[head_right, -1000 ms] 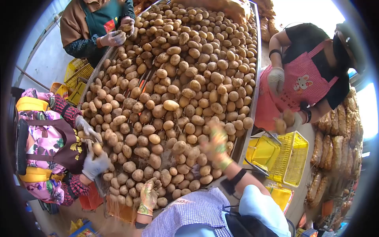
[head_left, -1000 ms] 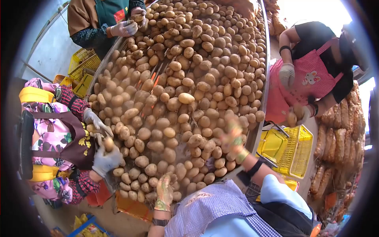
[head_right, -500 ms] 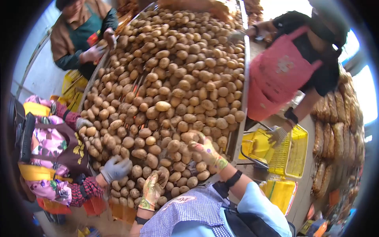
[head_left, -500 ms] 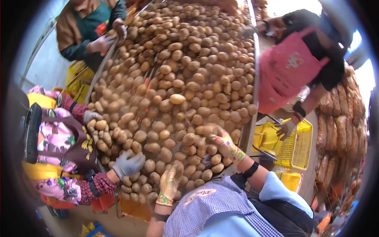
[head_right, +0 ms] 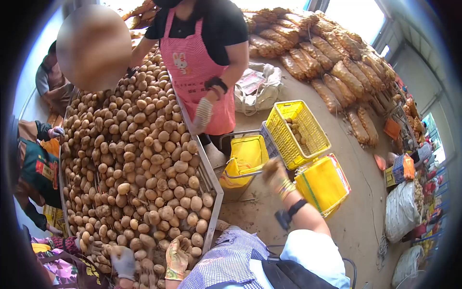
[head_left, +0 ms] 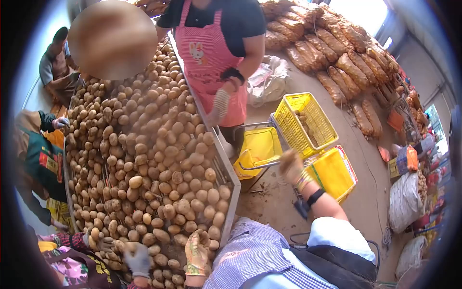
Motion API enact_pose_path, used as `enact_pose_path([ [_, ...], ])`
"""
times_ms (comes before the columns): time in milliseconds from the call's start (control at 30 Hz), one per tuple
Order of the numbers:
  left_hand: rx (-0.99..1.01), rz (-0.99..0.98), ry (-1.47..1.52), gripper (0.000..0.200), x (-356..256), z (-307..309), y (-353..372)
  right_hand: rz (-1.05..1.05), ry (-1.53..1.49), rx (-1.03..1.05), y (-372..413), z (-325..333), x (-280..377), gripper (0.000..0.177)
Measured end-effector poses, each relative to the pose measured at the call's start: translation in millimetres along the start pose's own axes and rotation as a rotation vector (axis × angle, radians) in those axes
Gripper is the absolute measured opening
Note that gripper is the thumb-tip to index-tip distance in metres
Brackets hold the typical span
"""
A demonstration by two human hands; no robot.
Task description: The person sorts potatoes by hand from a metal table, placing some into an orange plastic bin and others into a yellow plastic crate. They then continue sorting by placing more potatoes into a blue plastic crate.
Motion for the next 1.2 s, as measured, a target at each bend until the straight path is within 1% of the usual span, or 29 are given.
enact_pose_path([
  [33, 0.014, 0.006, -0.032, 0.028, -4, -10, 3, 0.126, -0.078, 0.04, -8, -1, 47, 0.036],
  [100, 0.028, 0.048, 0.007, 0.028, -6, -19, 10, 0.268, -0.087, -0.401, 8, 23, 98, 0.013],
  [133, 0.021, 0.05, -0.002, 0.027, 1, -10, 6, 0.258, -0.088, -0.391, 6, 27, 94, 0.013],
  [200, -0.035, 0.01, -0.008, 0.026, -4, -7, 12, 0.165, 0.207, -0.416, -22, 45, 62, 0.015],
  [233, -0.049, 0.0, -0.057, 0.031, -4, 0, 16, 0.0, 0.17, 0.181, -59, 35, 26, 0.021],
  [267, -0.039, -0.08, -0.124, 0.035, -8, 7, 15, 0.048, 0.374, -0.067, -37, 1, -4, 0.024],
  [300, -0.043, -0.161, -0.195, 0.038, -12, 15, 15, 0.103, 0.589, -0.298, 5, -58, -34, 0.028],
  [367, -0.104, -0.304, -0.218, 0.035, -16, 36, 22, 0.053, 0.911, 0.008, 7, -117, -121, 0.033],
  [400, -0.16, -0.288, -0.18, 0.036, -7, 55, 25, 0.173, 1.208, 0.198, 12, -150, -160, 0.035],
  [433, -0.205, -0.27, -0.138, 0.036, 2, 71, 27, 0.134, 1.161, 0.318, 30, -176, -199, 0.037],
  [500, -0.384, -0.247, 0.022, 0.048, 27, 112, 29, 0.476, 1.664, 0.709, 69, -254, -256, 0.046],
  [533, -0.419, -0.237, 0.098, 0.054, 25, 113, 41, 0.482, 1.77, 0.81, 77, -274, -282, 0.052],
  [567, -0.442, -0.23, 0.174, 0.061, 19, 114, 48, 0.5, 1.873, 0.908, 86, -289, -309, 0.058],
  [600, -0.466, -0.15, 0.248, 0.078, 25, 121, 51, 0.488, 1.879, 0.958, 88, -298, -331, 0.058],
  [700, -0.44, -0.285, 0.399, 0.071, 3, 134, 80, 0.666, 2.16, 0.9, 84, -317, -388, 0.077],
  [733, -0.507, -0.3, 0.411, 0.074, 0, 141, 91, 0.352, 2.364, 0.818, 92, -324, -400, 0.082],
  [767, -0.524, -0.315, 0.436, 0.074, 4, 149, 96, 0.418, 2.355, 0.951, 103, -326, -415, 0.084],
  [833, -0.645, -0.432, 0.276, 0.08, 3, 174, 115, 0.07, 2.424, 1.311, 149, -331, -439, 0.083],
  [867, -0.725, -0.478, 0.251, 0.069, 1, 186, 125, 0.119, 2.172, 1.452, 155, -308, -461, 0.08],
  [900, -0.727, -0.478, 0.265, 0.069, 0, 189, 126, 0.157, 1.914, 1.56, 159, -285, -475, 0.078],
  [933, -0.758, -0.515, 0.263, 0.064, -3, 195, 128, 0.102, 1.796, 1.724, 180, -295, -470, 0.067],
  [967, -0.79, -0.552, 0.262, 0.058, -6, 200, 129, -0.257, 1.877, 1.717, 177, -296, -476, 0.061],
  [1000, -0.793, -0.587, 0.273, 0.049, -6, 205, 126, -0.007, 1.764, 1.696, 170, -338, -473, 0.05],
  [1033, -0.794, -0.583, 0.285, 0.049, -2, 208, 120, 0.229, 1.638, 1.659, 164, -374, -469, 0.04],
  [1067, -0.796, -0.526, 0.263, 0.049, 5, 209, 113, 0.338, 1.722, 1.382, 116, -378, -476, 0.025],
  [1100, -0.795, -0.468, 0.239, 0.05, 10, 209, 107, 0.24, 1.731, 1.204, 82, -383, -473, 0.018],
  [1133, -0.735, -0.478, 0.115, 0.048, -22, 192, 110, 0.598, 1.897, 1.307, 86, -407, -477, 0.018],
  [1167, -0.732, -0.473, 0.12, 0.048, -18, 193, 107, 0.812, 1.904, 1.355, 82, -417, -486, 0.018],
  [1200, -0.694, -0.484, 0.091, 0.047, -15, 191, 102, 0.785, 1.875, 1.362, 70, -420, -485, 0.017],
])
Point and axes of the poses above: each hand's wrist, its own y-axis away from the middle knuckle, its own z-axis out of the back of the hand, x = y × z, the point moved 10 cm from there along -y, towards the middle knuckle, and after that the axes turned 10 degrees about -z, right-handed, at the moved point
